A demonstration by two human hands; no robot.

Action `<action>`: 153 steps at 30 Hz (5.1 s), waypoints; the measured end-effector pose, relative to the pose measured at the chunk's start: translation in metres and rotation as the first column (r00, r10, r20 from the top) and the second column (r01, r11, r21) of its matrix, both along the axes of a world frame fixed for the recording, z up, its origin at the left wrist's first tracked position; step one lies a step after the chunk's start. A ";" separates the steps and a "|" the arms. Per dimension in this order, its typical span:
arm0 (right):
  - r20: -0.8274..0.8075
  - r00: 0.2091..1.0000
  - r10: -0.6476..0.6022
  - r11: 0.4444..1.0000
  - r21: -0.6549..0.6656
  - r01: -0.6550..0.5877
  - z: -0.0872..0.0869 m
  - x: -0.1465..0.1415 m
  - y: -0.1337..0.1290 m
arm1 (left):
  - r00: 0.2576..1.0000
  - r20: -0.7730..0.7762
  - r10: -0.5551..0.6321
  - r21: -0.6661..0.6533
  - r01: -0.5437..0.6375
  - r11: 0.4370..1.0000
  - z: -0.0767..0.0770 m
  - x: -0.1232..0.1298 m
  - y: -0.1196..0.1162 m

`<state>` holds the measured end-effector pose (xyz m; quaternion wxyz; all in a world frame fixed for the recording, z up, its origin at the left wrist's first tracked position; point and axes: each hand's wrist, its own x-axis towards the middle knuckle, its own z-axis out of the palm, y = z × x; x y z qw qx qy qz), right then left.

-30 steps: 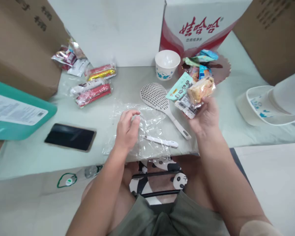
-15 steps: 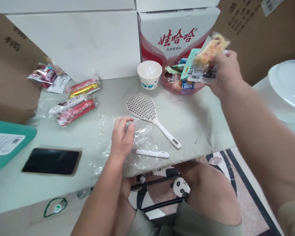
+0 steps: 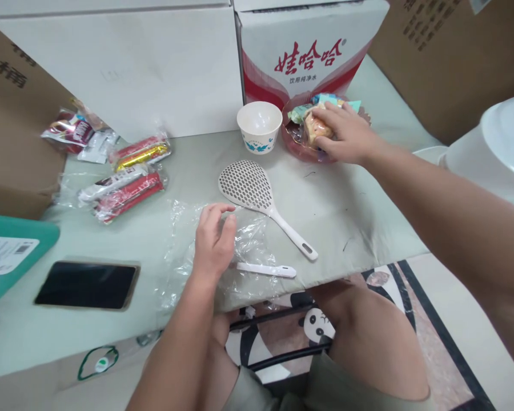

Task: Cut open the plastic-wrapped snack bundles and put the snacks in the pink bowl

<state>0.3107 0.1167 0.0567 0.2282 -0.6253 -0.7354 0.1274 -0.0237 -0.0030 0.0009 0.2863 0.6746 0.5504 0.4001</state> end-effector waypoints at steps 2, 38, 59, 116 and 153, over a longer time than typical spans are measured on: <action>0.034 0.999 0.019 0.999 -0.033 -0.018 -0.002 0.001 0.011 | 1.000 0.001 -0.006 0.003 0.006 1.000 -0.001 0.000 -0.001; 0.069 0.991 -0.114 0.989 0.106 0.106 0.023 -0.056 -0.051 | 0.996 0.017 0.085 0.000 -0.085 0.996 0.009 -0.015 0.002; -0.281 0.951 0.131 0.985 0.142 -0.094 -0.061 -0.172 -0.185 | 0.877 0.354 0.325 -0.115 -0.304 0.946 -0.003 -0.081 0.012; -0.761 0.550 -0.343 0.933 -0.344 0.106 -0.064 -0.125 -0.176 | 0.737 0.423 0.527 0.386 -0.673 0.632 0.002 -0.085 0.008; -0.790 0.502 -0.353 0.921 -0.197 0.337 -0.082 -0.111 -0.149 | 0.919 -0.380 -0.106 0.614 0.336 0.714 -0.011 0.018 -0.065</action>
